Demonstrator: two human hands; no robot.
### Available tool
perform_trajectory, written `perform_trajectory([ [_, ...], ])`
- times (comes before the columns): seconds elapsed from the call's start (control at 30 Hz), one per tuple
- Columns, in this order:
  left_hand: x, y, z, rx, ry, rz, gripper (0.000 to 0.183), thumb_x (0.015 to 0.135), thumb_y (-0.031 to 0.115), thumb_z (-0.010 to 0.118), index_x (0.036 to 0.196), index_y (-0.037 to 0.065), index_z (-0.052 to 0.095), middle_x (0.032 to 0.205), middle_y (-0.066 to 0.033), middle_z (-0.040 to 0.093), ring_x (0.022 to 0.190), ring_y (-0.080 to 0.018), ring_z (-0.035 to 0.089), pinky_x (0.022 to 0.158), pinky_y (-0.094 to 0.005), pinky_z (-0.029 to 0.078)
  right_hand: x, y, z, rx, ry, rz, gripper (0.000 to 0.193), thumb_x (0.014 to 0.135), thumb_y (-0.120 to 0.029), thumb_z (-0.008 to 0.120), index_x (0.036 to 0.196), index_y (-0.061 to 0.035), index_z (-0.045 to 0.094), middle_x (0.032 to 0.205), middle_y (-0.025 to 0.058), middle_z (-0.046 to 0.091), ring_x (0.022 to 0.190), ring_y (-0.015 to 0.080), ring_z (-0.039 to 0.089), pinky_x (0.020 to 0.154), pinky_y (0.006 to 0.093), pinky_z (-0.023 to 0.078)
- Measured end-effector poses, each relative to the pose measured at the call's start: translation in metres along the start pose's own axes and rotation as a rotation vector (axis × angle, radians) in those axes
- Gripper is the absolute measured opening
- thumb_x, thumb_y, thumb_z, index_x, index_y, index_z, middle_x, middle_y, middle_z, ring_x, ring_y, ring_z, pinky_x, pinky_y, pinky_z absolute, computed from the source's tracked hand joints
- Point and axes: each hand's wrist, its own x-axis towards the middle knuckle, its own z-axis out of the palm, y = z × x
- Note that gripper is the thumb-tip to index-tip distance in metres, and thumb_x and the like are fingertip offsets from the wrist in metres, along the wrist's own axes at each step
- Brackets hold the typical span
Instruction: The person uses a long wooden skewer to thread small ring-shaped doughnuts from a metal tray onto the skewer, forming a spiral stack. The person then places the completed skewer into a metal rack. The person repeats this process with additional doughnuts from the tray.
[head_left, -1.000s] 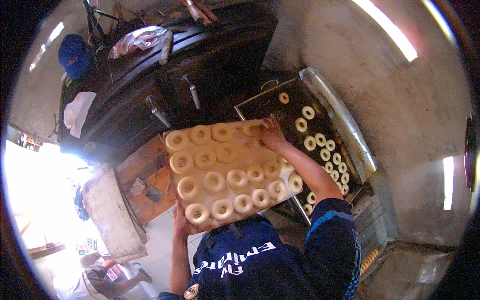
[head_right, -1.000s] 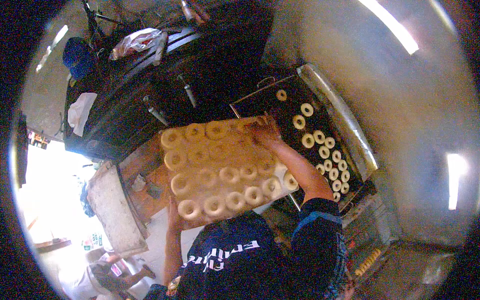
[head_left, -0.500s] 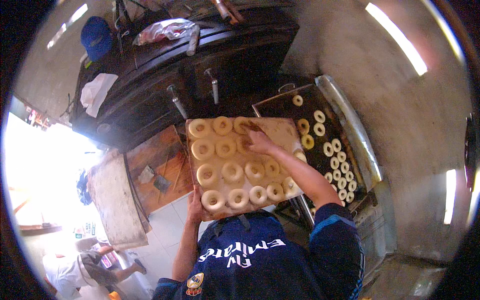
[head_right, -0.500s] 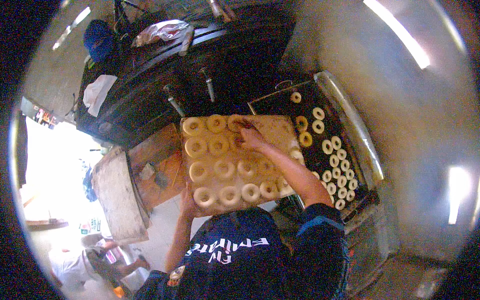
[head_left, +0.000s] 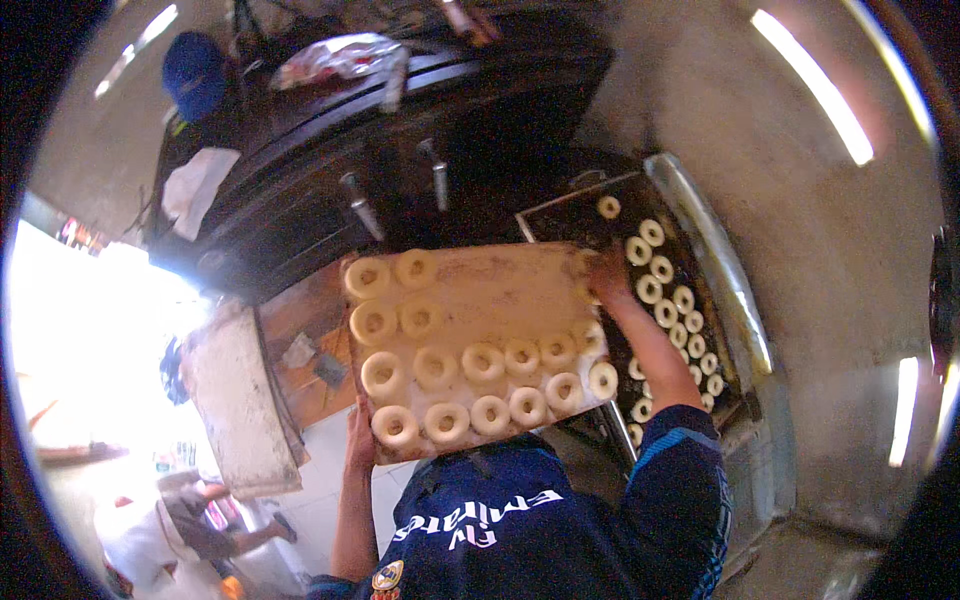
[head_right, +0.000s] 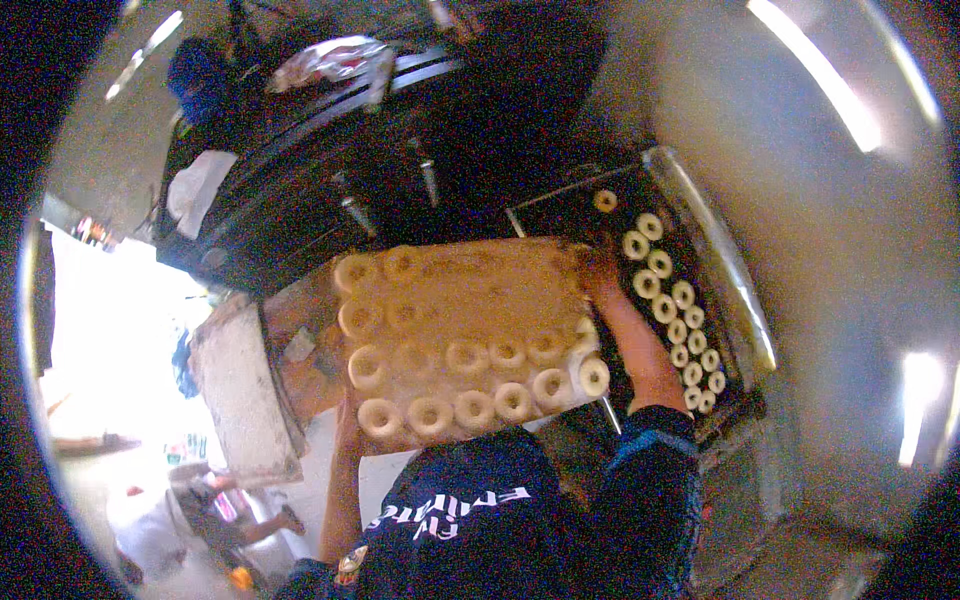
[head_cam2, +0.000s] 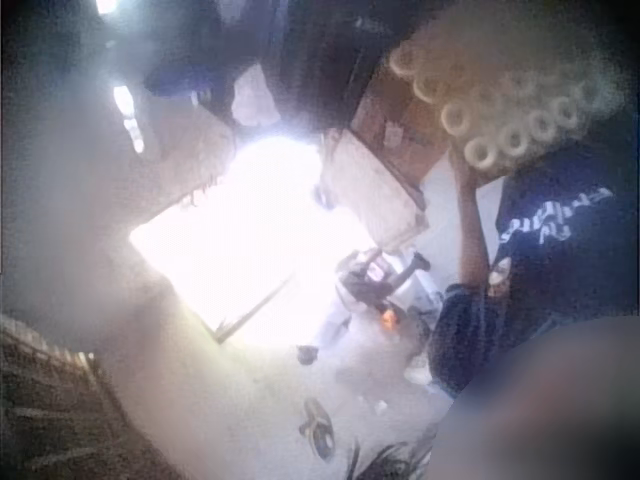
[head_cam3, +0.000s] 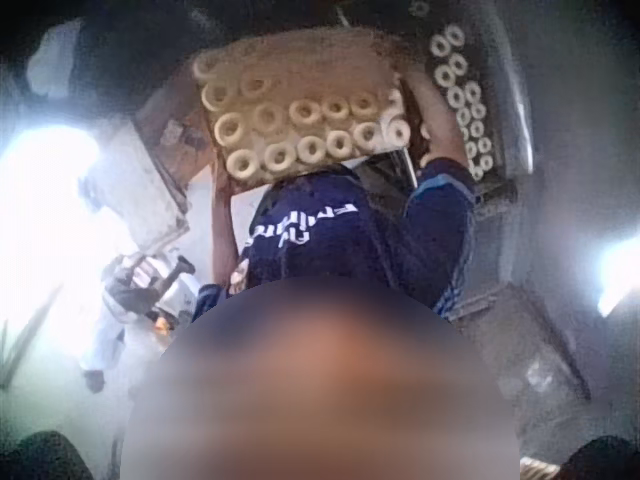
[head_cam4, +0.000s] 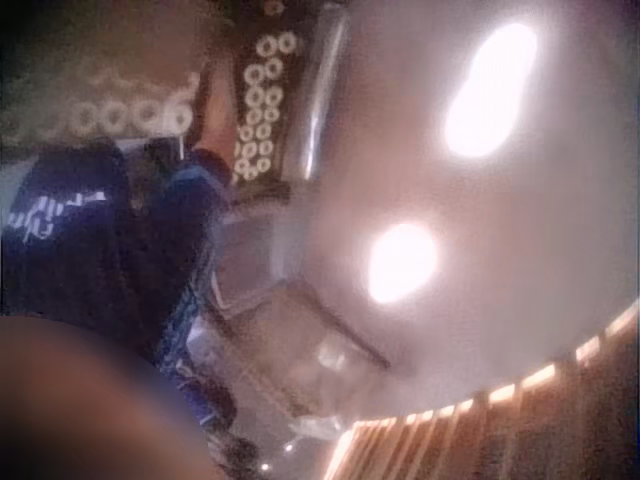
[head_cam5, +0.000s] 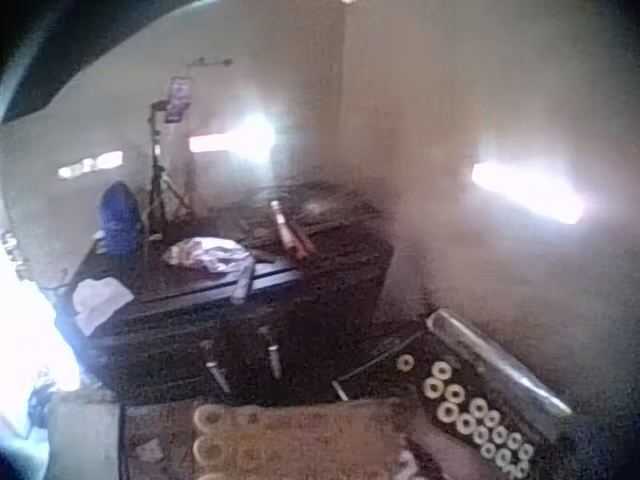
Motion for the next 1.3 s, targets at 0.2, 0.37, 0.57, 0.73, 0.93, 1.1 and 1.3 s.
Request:
perform_trajectory([
  [0.2, -0.013, 0.012, 0.031, 0.388, -0.044, 0.305, 0.065, 0.109, 0.060, 0.044, 0.113, 0.000, 0.069, 0.098, -0.0067, 0.075, 0.084, -0.0150, 0.071, 0.074, -0.0329, 0.060, 0.002, -0.070, -0.028, 0.575, 0.219, -0.143, 0.072, 0.089, -0.031, 0.071, 0.154, -0.0099, 0.047, 0.156, 0.0173, 0.051, 0.147, 0.0368, 0.043, 0.125, 0.0495, 0.028],
  [0.37, 0.012, -0.024, 0.057, 0.161, -0.094, 0.051, 0.064, 0.109, 0.060, 0.046, 0.108, 0.001, 0.070, 0.094, -0.0067, 0.074, 0.082, -0.0139, 0.069, 0.071, -0.0319, 0.058, 0.028, -0.206, -0.101, 0.988, 0.136, -0.514, 0.085, 0.085, -0.034, 0.077, 0.157, -0.0069, 0.041, 0.158, 0.0199, 0.049, 0.148, 0.0393, 0.042, 0.125, 0.0524, 0.028],
  [0.57, 0.025, -0.040, 0.062, 0.043, -0.050, 0.047, 0.064, 0.108, 0.061, 0.049, 0.103, 0.001, 0.069, 0.094, -0.0089, 0.073, 0.086, -0.0164, 0.070, 0.074, -0.0339, 0.059, 0.016, -0.195, -0.123, 0.201, 0.191, -0.285, 0.061, 0.092, -0.026, 0.065, 0.150, -0.0139, 0.053, 0.144, 0.0151, 0.061, 0.149, 0.0361, 0.040, 0.126, 0.0659, 0.015],
  [0.73, 0.012, -0.006, 0.038, 0.017, 0.007, -0.014, 0.065, 0.109, 0.059, 0.046, 0.116, -0.001, 0.069, 0.106, -0.0129, 0.075, 0.093, -0.0190, 0.073, 0.079, -0.0359, 0.061, 0.005, -0.089, -0.057, 0.182, 0.182, -0.110, 0.043, 0.101, -0.027, 0.055, 0.140, -0.0125, 0.064, 0.146, 0.0159, 0.059, 0.150, 0.0405, 0.036, 0.128, 0.0627, 0.012],
  [0.93, 0.002, 0.015, 0.020, 0.219, -0.007, 0.100, 0.063, 0.111, 0.057, 0.042, 0.119, 0.000, 0.070, 0.104, -0.0090, 0.075, 0.090, -0.0156, 0.072, 0.079, -0.0341, 0.061, -0.011, 0.012, -0.017, 0.069, 0.108, 0.126, 0.054, 0.097, -0.029, 0.062, 0.147, -0.0095, 0.055, 0.152, 0.0183, 0.054, 0.149, 0.0405, 0.038, 0.125, 0.0544, 0.023],
  [1.1, 0.009, 0.006, 0.037, 0.094, -0.110, -0.004, 0.063, 0.110, 0.057, 0.045, 0.113, -0.001, 0.070, 0.101, -0.0074, 0.075, 0.089, -0.0134, 0.071, 0.079, -0.0328, 0.060, 0.011, -0.114, -0.084, 0.926, 0.132, -0.220, 0.074, 0.089, -0.031, 0.076, 0.153, -0.0078, 0.048, 0.155, 0.0189, 0.051, 0.146, 0.0372, 0.044, 0.122, 0.0476, 0.034],
  [1.3, 0.021, -0.029, 0.080, 0.270, 0.011, 0.136, 0.063, 0.110, 0.056, 0.046, 0.109, -0.002, 0.070, 0.096, -0.0074, 0.072, 0.086, -0.0151, 0.066, 0.078, -0.0339, 0.057, 0.034, -0.276, -0.185, 1.045, 0.006, -0.434, 0.071, 0.088, -0.030, 0.073, 0.152, -0.0100, 0.048, 0.151, 0.0182, 0.054, 0.147, 0.0393, 0.042, 0.126, 0.0593, 0.023],
])
